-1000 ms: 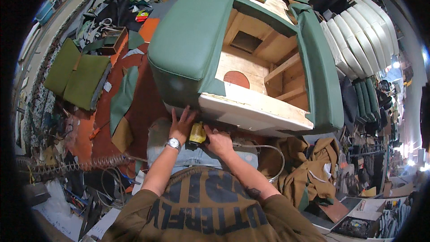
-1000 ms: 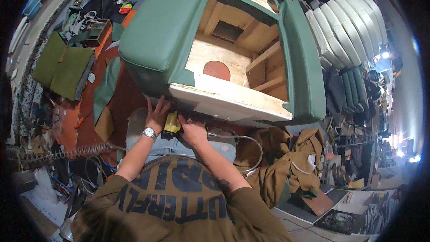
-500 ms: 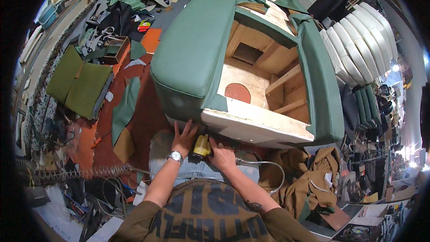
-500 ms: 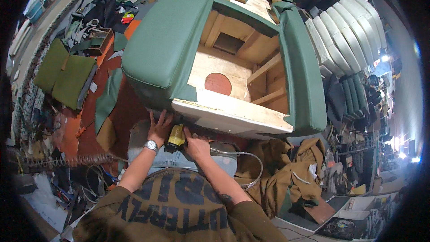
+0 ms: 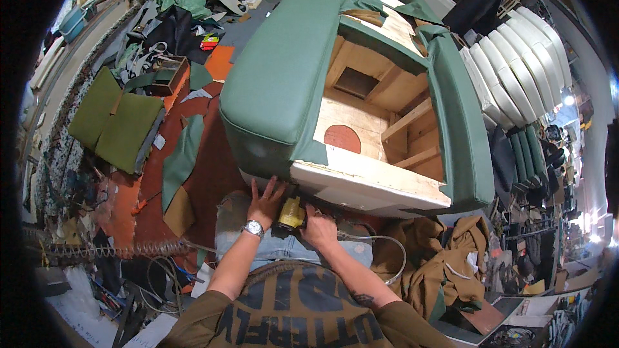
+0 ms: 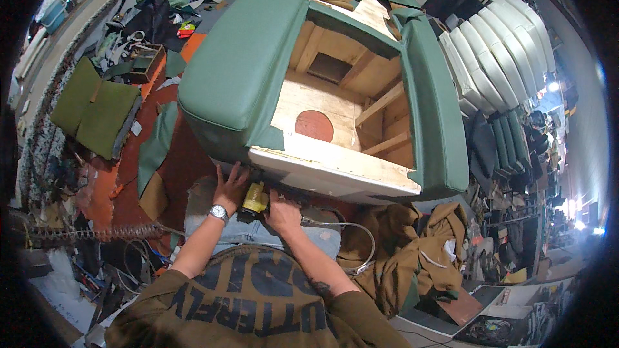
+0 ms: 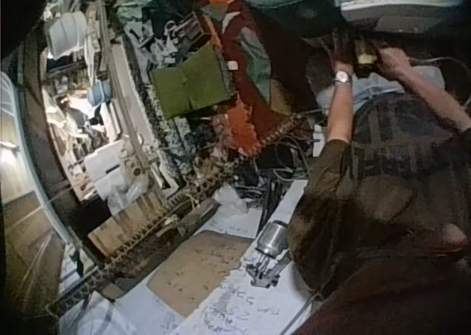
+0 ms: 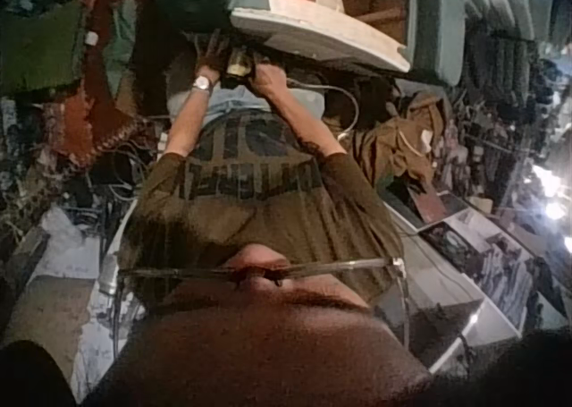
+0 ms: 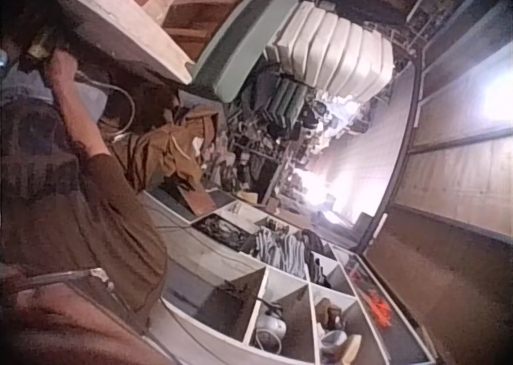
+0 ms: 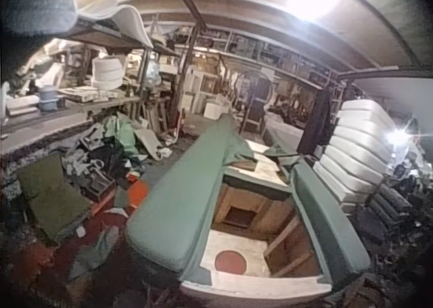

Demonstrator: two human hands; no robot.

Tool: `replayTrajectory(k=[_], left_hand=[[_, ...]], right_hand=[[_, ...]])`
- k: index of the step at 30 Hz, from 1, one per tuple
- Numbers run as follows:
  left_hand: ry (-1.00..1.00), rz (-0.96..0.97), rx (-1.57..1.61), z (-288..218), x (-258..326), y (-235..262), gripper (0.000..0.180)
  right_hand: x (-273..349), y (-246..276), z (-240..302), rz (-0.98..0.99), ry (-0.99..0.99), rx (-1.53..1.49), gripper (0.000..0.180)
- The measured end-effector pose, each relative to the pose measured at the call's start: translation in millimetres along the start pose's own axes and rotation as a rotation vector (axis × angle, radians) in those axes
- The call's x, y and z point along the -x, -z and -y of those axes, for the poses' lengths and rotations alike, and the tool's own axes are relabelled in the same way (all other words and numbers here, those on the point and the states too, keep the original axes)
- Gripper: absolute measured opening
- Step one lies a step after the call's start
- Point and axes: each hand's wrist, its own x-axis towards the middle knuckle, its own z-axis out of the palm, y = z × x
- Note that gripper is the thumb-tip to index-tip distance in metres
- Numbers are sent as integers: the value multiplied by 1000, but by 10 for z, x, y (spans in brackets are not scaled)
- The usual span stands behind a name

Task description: The person staples green upholstery fabric onto the wooden frame of a chair using a pneumatic staple gun. They repeatedly pull, smooth, and trim the fabric around the edges and corners to secure it in place.

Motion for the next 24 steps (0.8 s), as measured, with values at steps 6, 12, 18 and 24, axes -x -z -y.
replayTrajectory(k=[6, 12, 18, 24], left_hand=[[-2, -126, -84, 11, 40, -13, 65], [-55, -139, -41, 55, 47, 87, 58], [-67, -80, -10, 81, 48, 140, 57], [-64, -195, -70, 123, 47, 130, 57]], right_hand=[[12, 10, -77, -58, 108, 34, 87], [51, -45, -126, 26, 152, 27, 89], [38, -149, -70, -156, 290, -28, 93], [-8, -166, -93, -273, 297, -34, 99]])
